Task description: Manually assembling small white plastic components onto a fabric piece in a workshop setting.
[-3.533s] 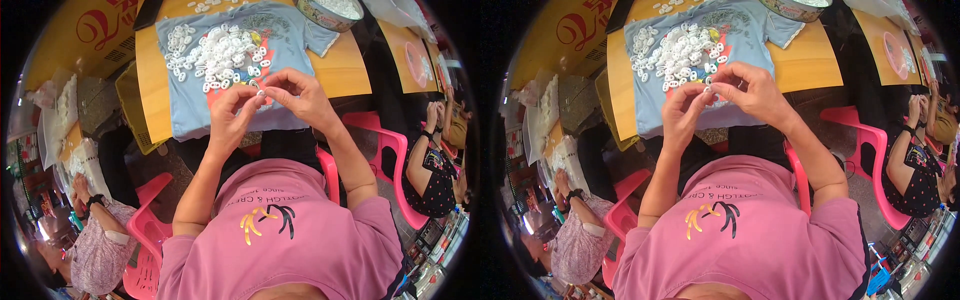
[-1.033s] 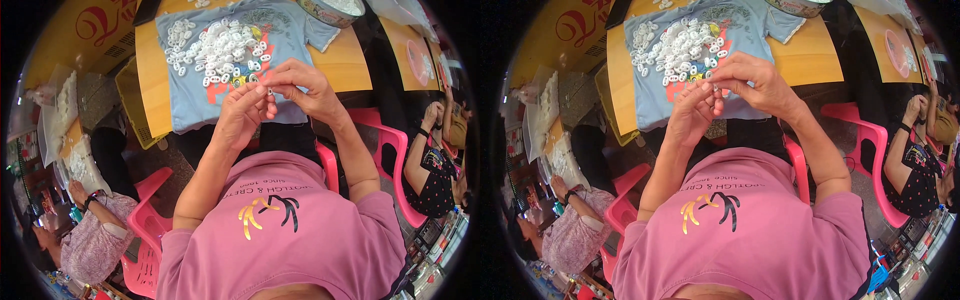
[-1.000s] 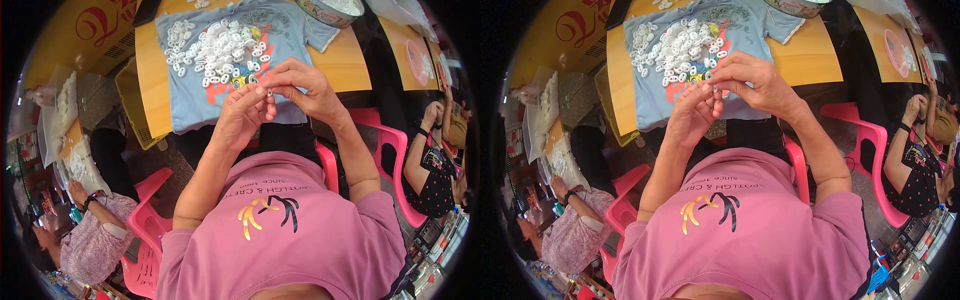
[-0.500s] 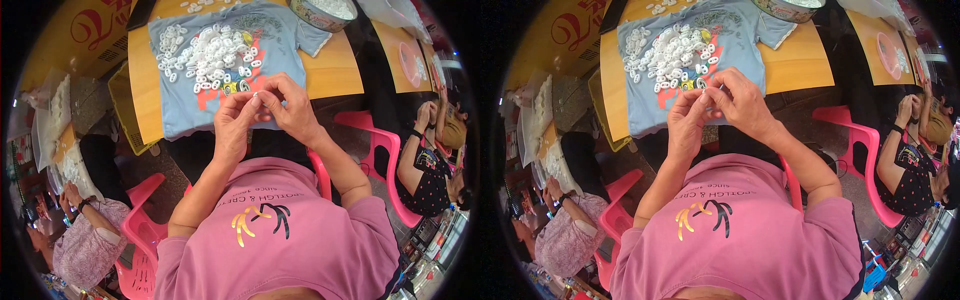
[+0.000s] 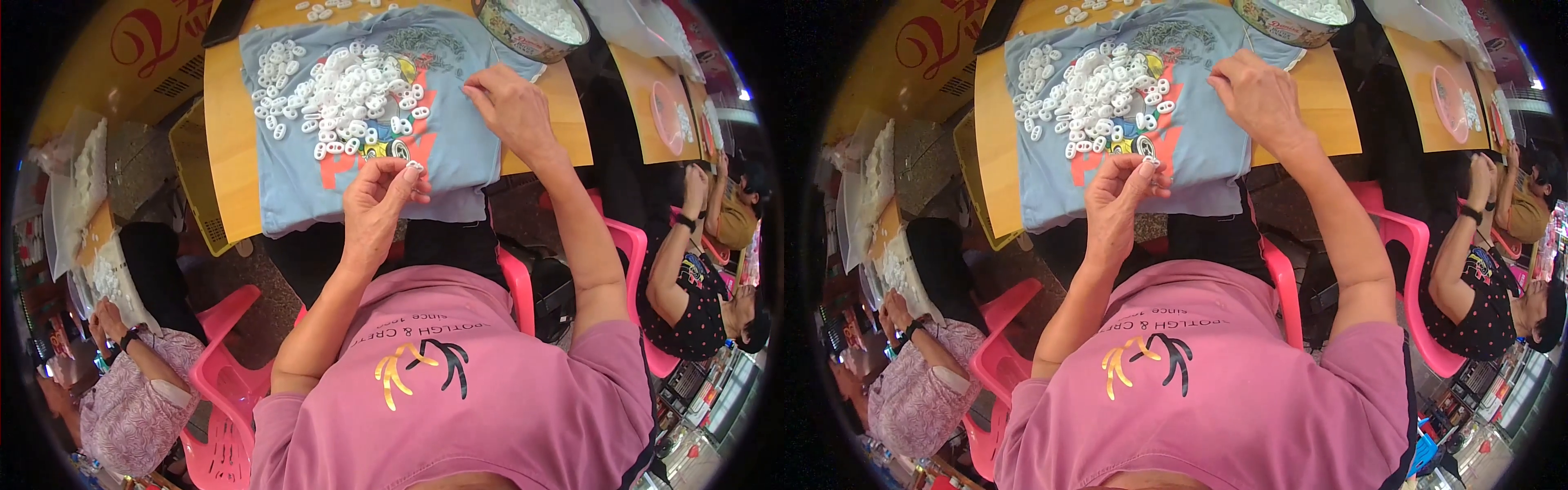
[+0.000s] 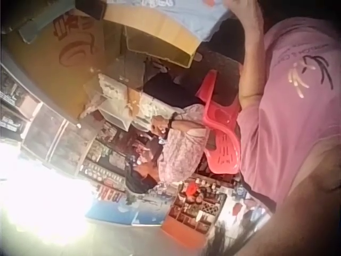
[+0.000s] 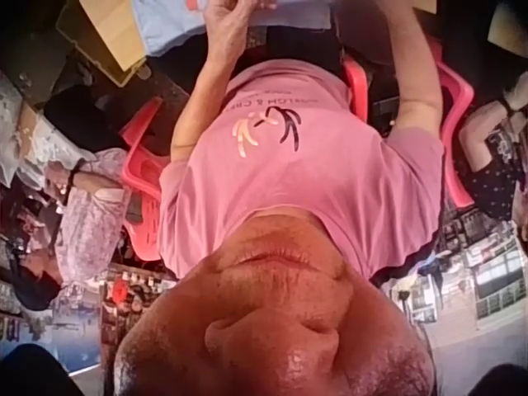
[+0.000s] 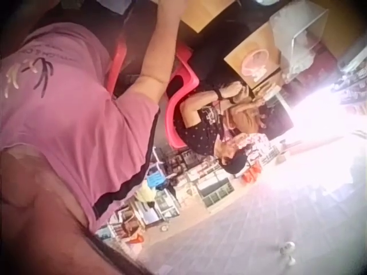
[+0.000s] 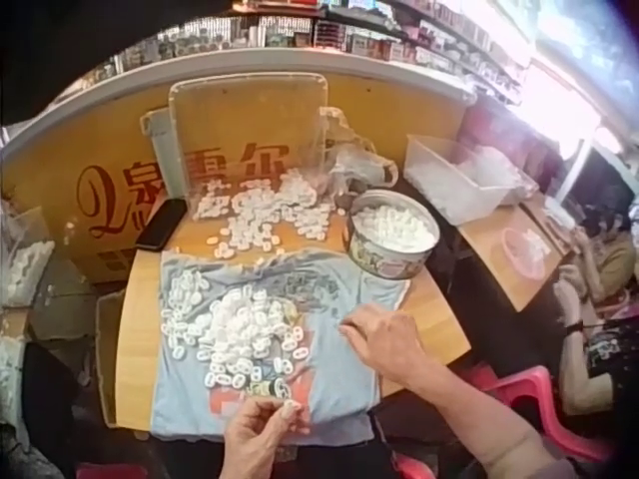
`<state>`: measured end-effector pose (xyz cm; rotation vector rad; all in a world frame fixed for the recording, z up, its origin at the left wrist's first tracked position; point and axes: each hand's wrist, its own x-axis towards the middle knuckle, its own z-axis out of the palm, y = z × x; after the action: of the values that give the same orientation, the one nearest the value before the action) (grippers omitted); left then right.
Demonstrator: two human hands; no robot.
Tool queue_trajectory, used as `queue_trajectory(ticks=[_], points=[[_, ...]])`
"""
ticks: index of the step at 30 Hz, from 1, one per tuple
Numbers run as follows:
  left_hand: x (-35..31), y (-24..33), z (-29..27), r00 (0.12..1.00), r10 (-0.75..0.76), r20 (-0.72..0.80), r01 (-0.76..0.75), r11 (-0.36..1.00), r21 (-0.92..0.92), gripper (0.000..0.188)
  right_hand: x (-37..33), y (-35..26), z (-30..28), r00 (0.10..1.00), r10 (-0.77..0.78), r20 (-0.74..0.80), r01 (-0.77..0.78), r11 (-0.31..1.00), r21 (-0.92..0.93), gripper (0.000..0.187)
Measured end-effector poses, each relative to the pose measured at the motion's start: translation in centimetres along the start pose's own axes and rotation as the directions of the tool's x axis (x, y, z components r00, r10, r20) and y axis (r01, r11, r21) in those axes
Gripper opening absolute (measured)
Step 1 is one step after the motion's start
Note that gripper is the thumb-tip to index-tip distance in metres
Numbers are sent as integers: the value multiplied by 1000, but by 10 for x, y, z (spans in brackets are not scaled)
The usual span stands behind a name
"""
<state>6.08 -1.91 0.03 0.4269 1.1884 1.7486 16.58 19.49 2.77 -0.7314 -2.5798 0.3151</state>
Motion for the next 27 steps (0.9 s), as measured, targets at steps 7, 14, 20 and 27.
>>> queue_trajectory(ticks=[7,14,20,27], points=[[0,-1,-3,1000,1,10,-1,1000,-13,15,20,-3,8,984,54,169,-23,983,-181,18],[-1,1,-3,1000,-3,-7,3,1000,-25,15,23,7,0,990,60,127,-72,993,90,18],[0,12,1,1000,28,-9,-28,997,-76,15,9,-8,-15,959,205,197,-285,689,666,20],[-4,24,10,995,93,34,-91,995,-43,15,-32,-68,-8,931,172,321,-355,241,903,20]])
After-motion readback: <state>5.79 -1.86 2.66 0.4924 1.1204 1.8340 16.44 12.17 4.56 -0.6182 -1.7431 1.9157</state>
